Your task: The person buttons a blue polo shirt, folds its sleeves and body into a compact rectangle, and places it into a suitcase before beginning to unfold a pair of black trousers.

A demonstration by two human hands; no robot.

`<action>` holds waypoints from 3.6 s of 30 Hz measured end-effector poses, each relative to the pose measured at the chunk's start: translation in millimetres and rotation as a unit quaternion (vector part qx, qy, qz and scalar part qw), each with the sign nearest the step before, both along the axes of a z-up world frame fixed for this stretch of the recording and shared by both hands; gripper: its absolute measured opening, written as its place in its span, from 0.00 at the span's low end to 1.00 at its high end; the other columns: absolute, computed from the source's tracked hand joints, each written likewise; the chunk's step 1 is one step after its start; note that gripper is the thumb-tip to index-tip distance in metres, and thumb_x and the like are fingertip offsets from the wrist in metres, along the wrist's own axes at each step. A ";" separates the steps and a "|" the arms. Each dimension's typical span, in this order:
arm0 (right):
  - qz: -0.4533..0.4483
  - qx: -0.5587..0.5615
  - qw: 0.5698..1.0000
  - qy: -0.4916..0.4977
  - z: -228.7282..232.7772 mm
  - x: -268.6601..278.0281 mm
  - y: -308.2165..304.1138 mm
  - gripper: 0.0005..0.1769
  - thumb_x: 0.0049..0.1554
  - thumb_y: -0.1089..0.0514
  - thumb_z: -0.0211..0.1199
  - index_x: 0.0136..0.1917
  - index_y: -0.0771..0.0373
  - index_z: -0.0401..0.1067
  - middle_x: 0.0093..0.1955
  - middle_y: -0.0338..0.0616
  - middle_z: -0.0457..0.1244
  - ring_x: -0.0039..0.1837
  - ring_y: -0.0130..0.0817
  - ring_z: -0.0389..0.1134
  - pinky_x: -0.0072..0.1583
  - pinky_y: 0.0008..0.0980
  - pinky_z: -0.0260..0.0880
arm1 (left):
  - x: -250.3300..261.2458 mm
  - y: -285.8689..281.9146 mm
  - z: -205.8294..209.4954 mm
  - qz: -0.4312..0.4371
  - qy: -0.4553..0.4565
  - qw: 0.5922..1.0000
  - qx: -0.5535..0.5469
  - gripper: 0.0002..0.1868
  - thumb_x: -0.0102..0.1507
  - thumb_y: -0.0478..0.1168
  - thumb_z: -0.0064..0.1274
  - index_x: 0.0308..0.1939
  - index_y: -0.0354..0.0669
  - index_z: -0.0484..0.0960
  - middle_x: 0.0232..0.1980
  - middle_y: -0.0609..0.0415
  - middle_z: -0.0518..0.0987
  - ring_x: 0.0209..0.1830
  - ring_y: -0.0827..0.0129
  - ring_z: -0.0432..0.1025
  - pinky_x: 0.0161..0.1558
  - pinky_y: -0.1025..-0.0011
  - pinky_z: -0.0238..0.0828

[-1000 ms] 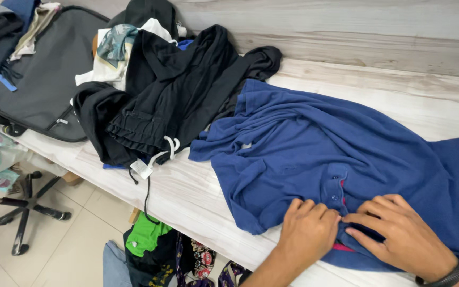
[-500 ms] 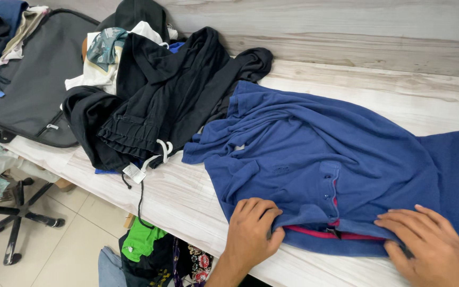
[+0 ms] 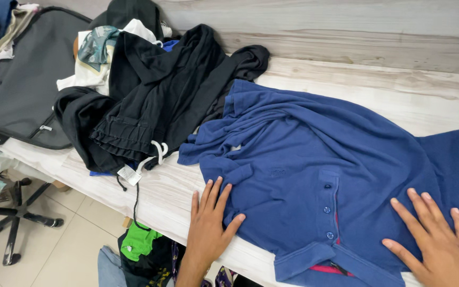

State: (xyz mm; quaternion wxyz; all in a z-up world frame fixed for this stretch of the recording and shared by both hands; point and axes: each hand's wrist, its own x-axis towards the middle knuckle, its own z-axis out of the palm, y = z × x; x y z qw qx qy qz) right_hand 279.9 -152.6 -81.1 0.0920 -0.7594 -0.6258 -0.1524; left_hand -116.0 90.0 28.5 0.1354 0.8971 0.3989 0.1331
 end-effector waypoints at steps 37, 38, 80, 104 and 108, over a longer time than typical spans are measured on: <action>-0.188 0.088 0.969 0.137 51.4 -8.2 -19.0 0.31 0.54 0.45 0.75 0.64 0.64 0.76 0.63 0.48 0.65 0.61 0.43 0.67 0.68 0.37 0.69 | -133.7 61.1 -53.7 0.388 -0.470 0.789 -0.079 0.12 0.69 0.36 0.61 0.52 0.33 0.80 0.35 0.56 0.73 0.30 0.76 0.61 0.31 0.75 0.53; -0.178 0.104 0.967 0.152 43.4 -5.3 -18.2 0.30 0.55 0.45 0.74 0.64 0.65 0.76 0.63 0.49 0.64 0.61 0.43 0.66 0.68 0.37 0.69 | -150.9 57.7 -52.5 0.389 -0.469 0.793 -0.029 0.11 0.70 0.36 0.60 0.52 0.33 0.79 0.37 0.57 0.75 0.32 0.77 0.64 0.34 0.76 0.56; -0.172 -0.361 0.913 0.080 162.1 -44.9 37.1 0.31 0.59 0.27 0.51 0.69 0.38 0.70 0.55 0.28 0.72 0.53 0.25 0.76 0.53 0.23 0.79 | -20.7 21.0 3.9 0.089 0.015 0.991 0.099 0.29 0.61 0.55 0.56 0.56 0.38 0.74 0.71 0.45 0.69 0.78 0.52 0.56 0.77 0.51 0.46; 0.167 -0.015 0.954 0.249 112.5 -8.5 128.5 0.32 0.61 0.44 0.52 0.71 0.64 0.66 0.76 0.54 0.58 0.79 0.48 0.53 0.72 0.43 0.56 | 56.0 24.6 -5.6 -0.099 -0.147 0.981 0.079 0.23 0.63 0.41 0.60 0.60 0.37 0.76 0.64 0.46 0.77 0.64 0.53 0.71 0.63 0.58 0.66; 0.068 -0.043 0.980 0.180 74.4 23.8 113.8 0.39 0.62 0.39 0.53 0.75 0.70 0.61 0.78 0.59 0.54 0.80 0.50 0.51 0.75 0.44 0.52 | 48.5 20.4 1.7 -0.100 -0.101 0.990 0.024 0.37 0.62 0.46 0.58 0.71 0.32 0.67 0.75 0.38 0.65 0.72 0.48 0.59 0.71 0.55 0.52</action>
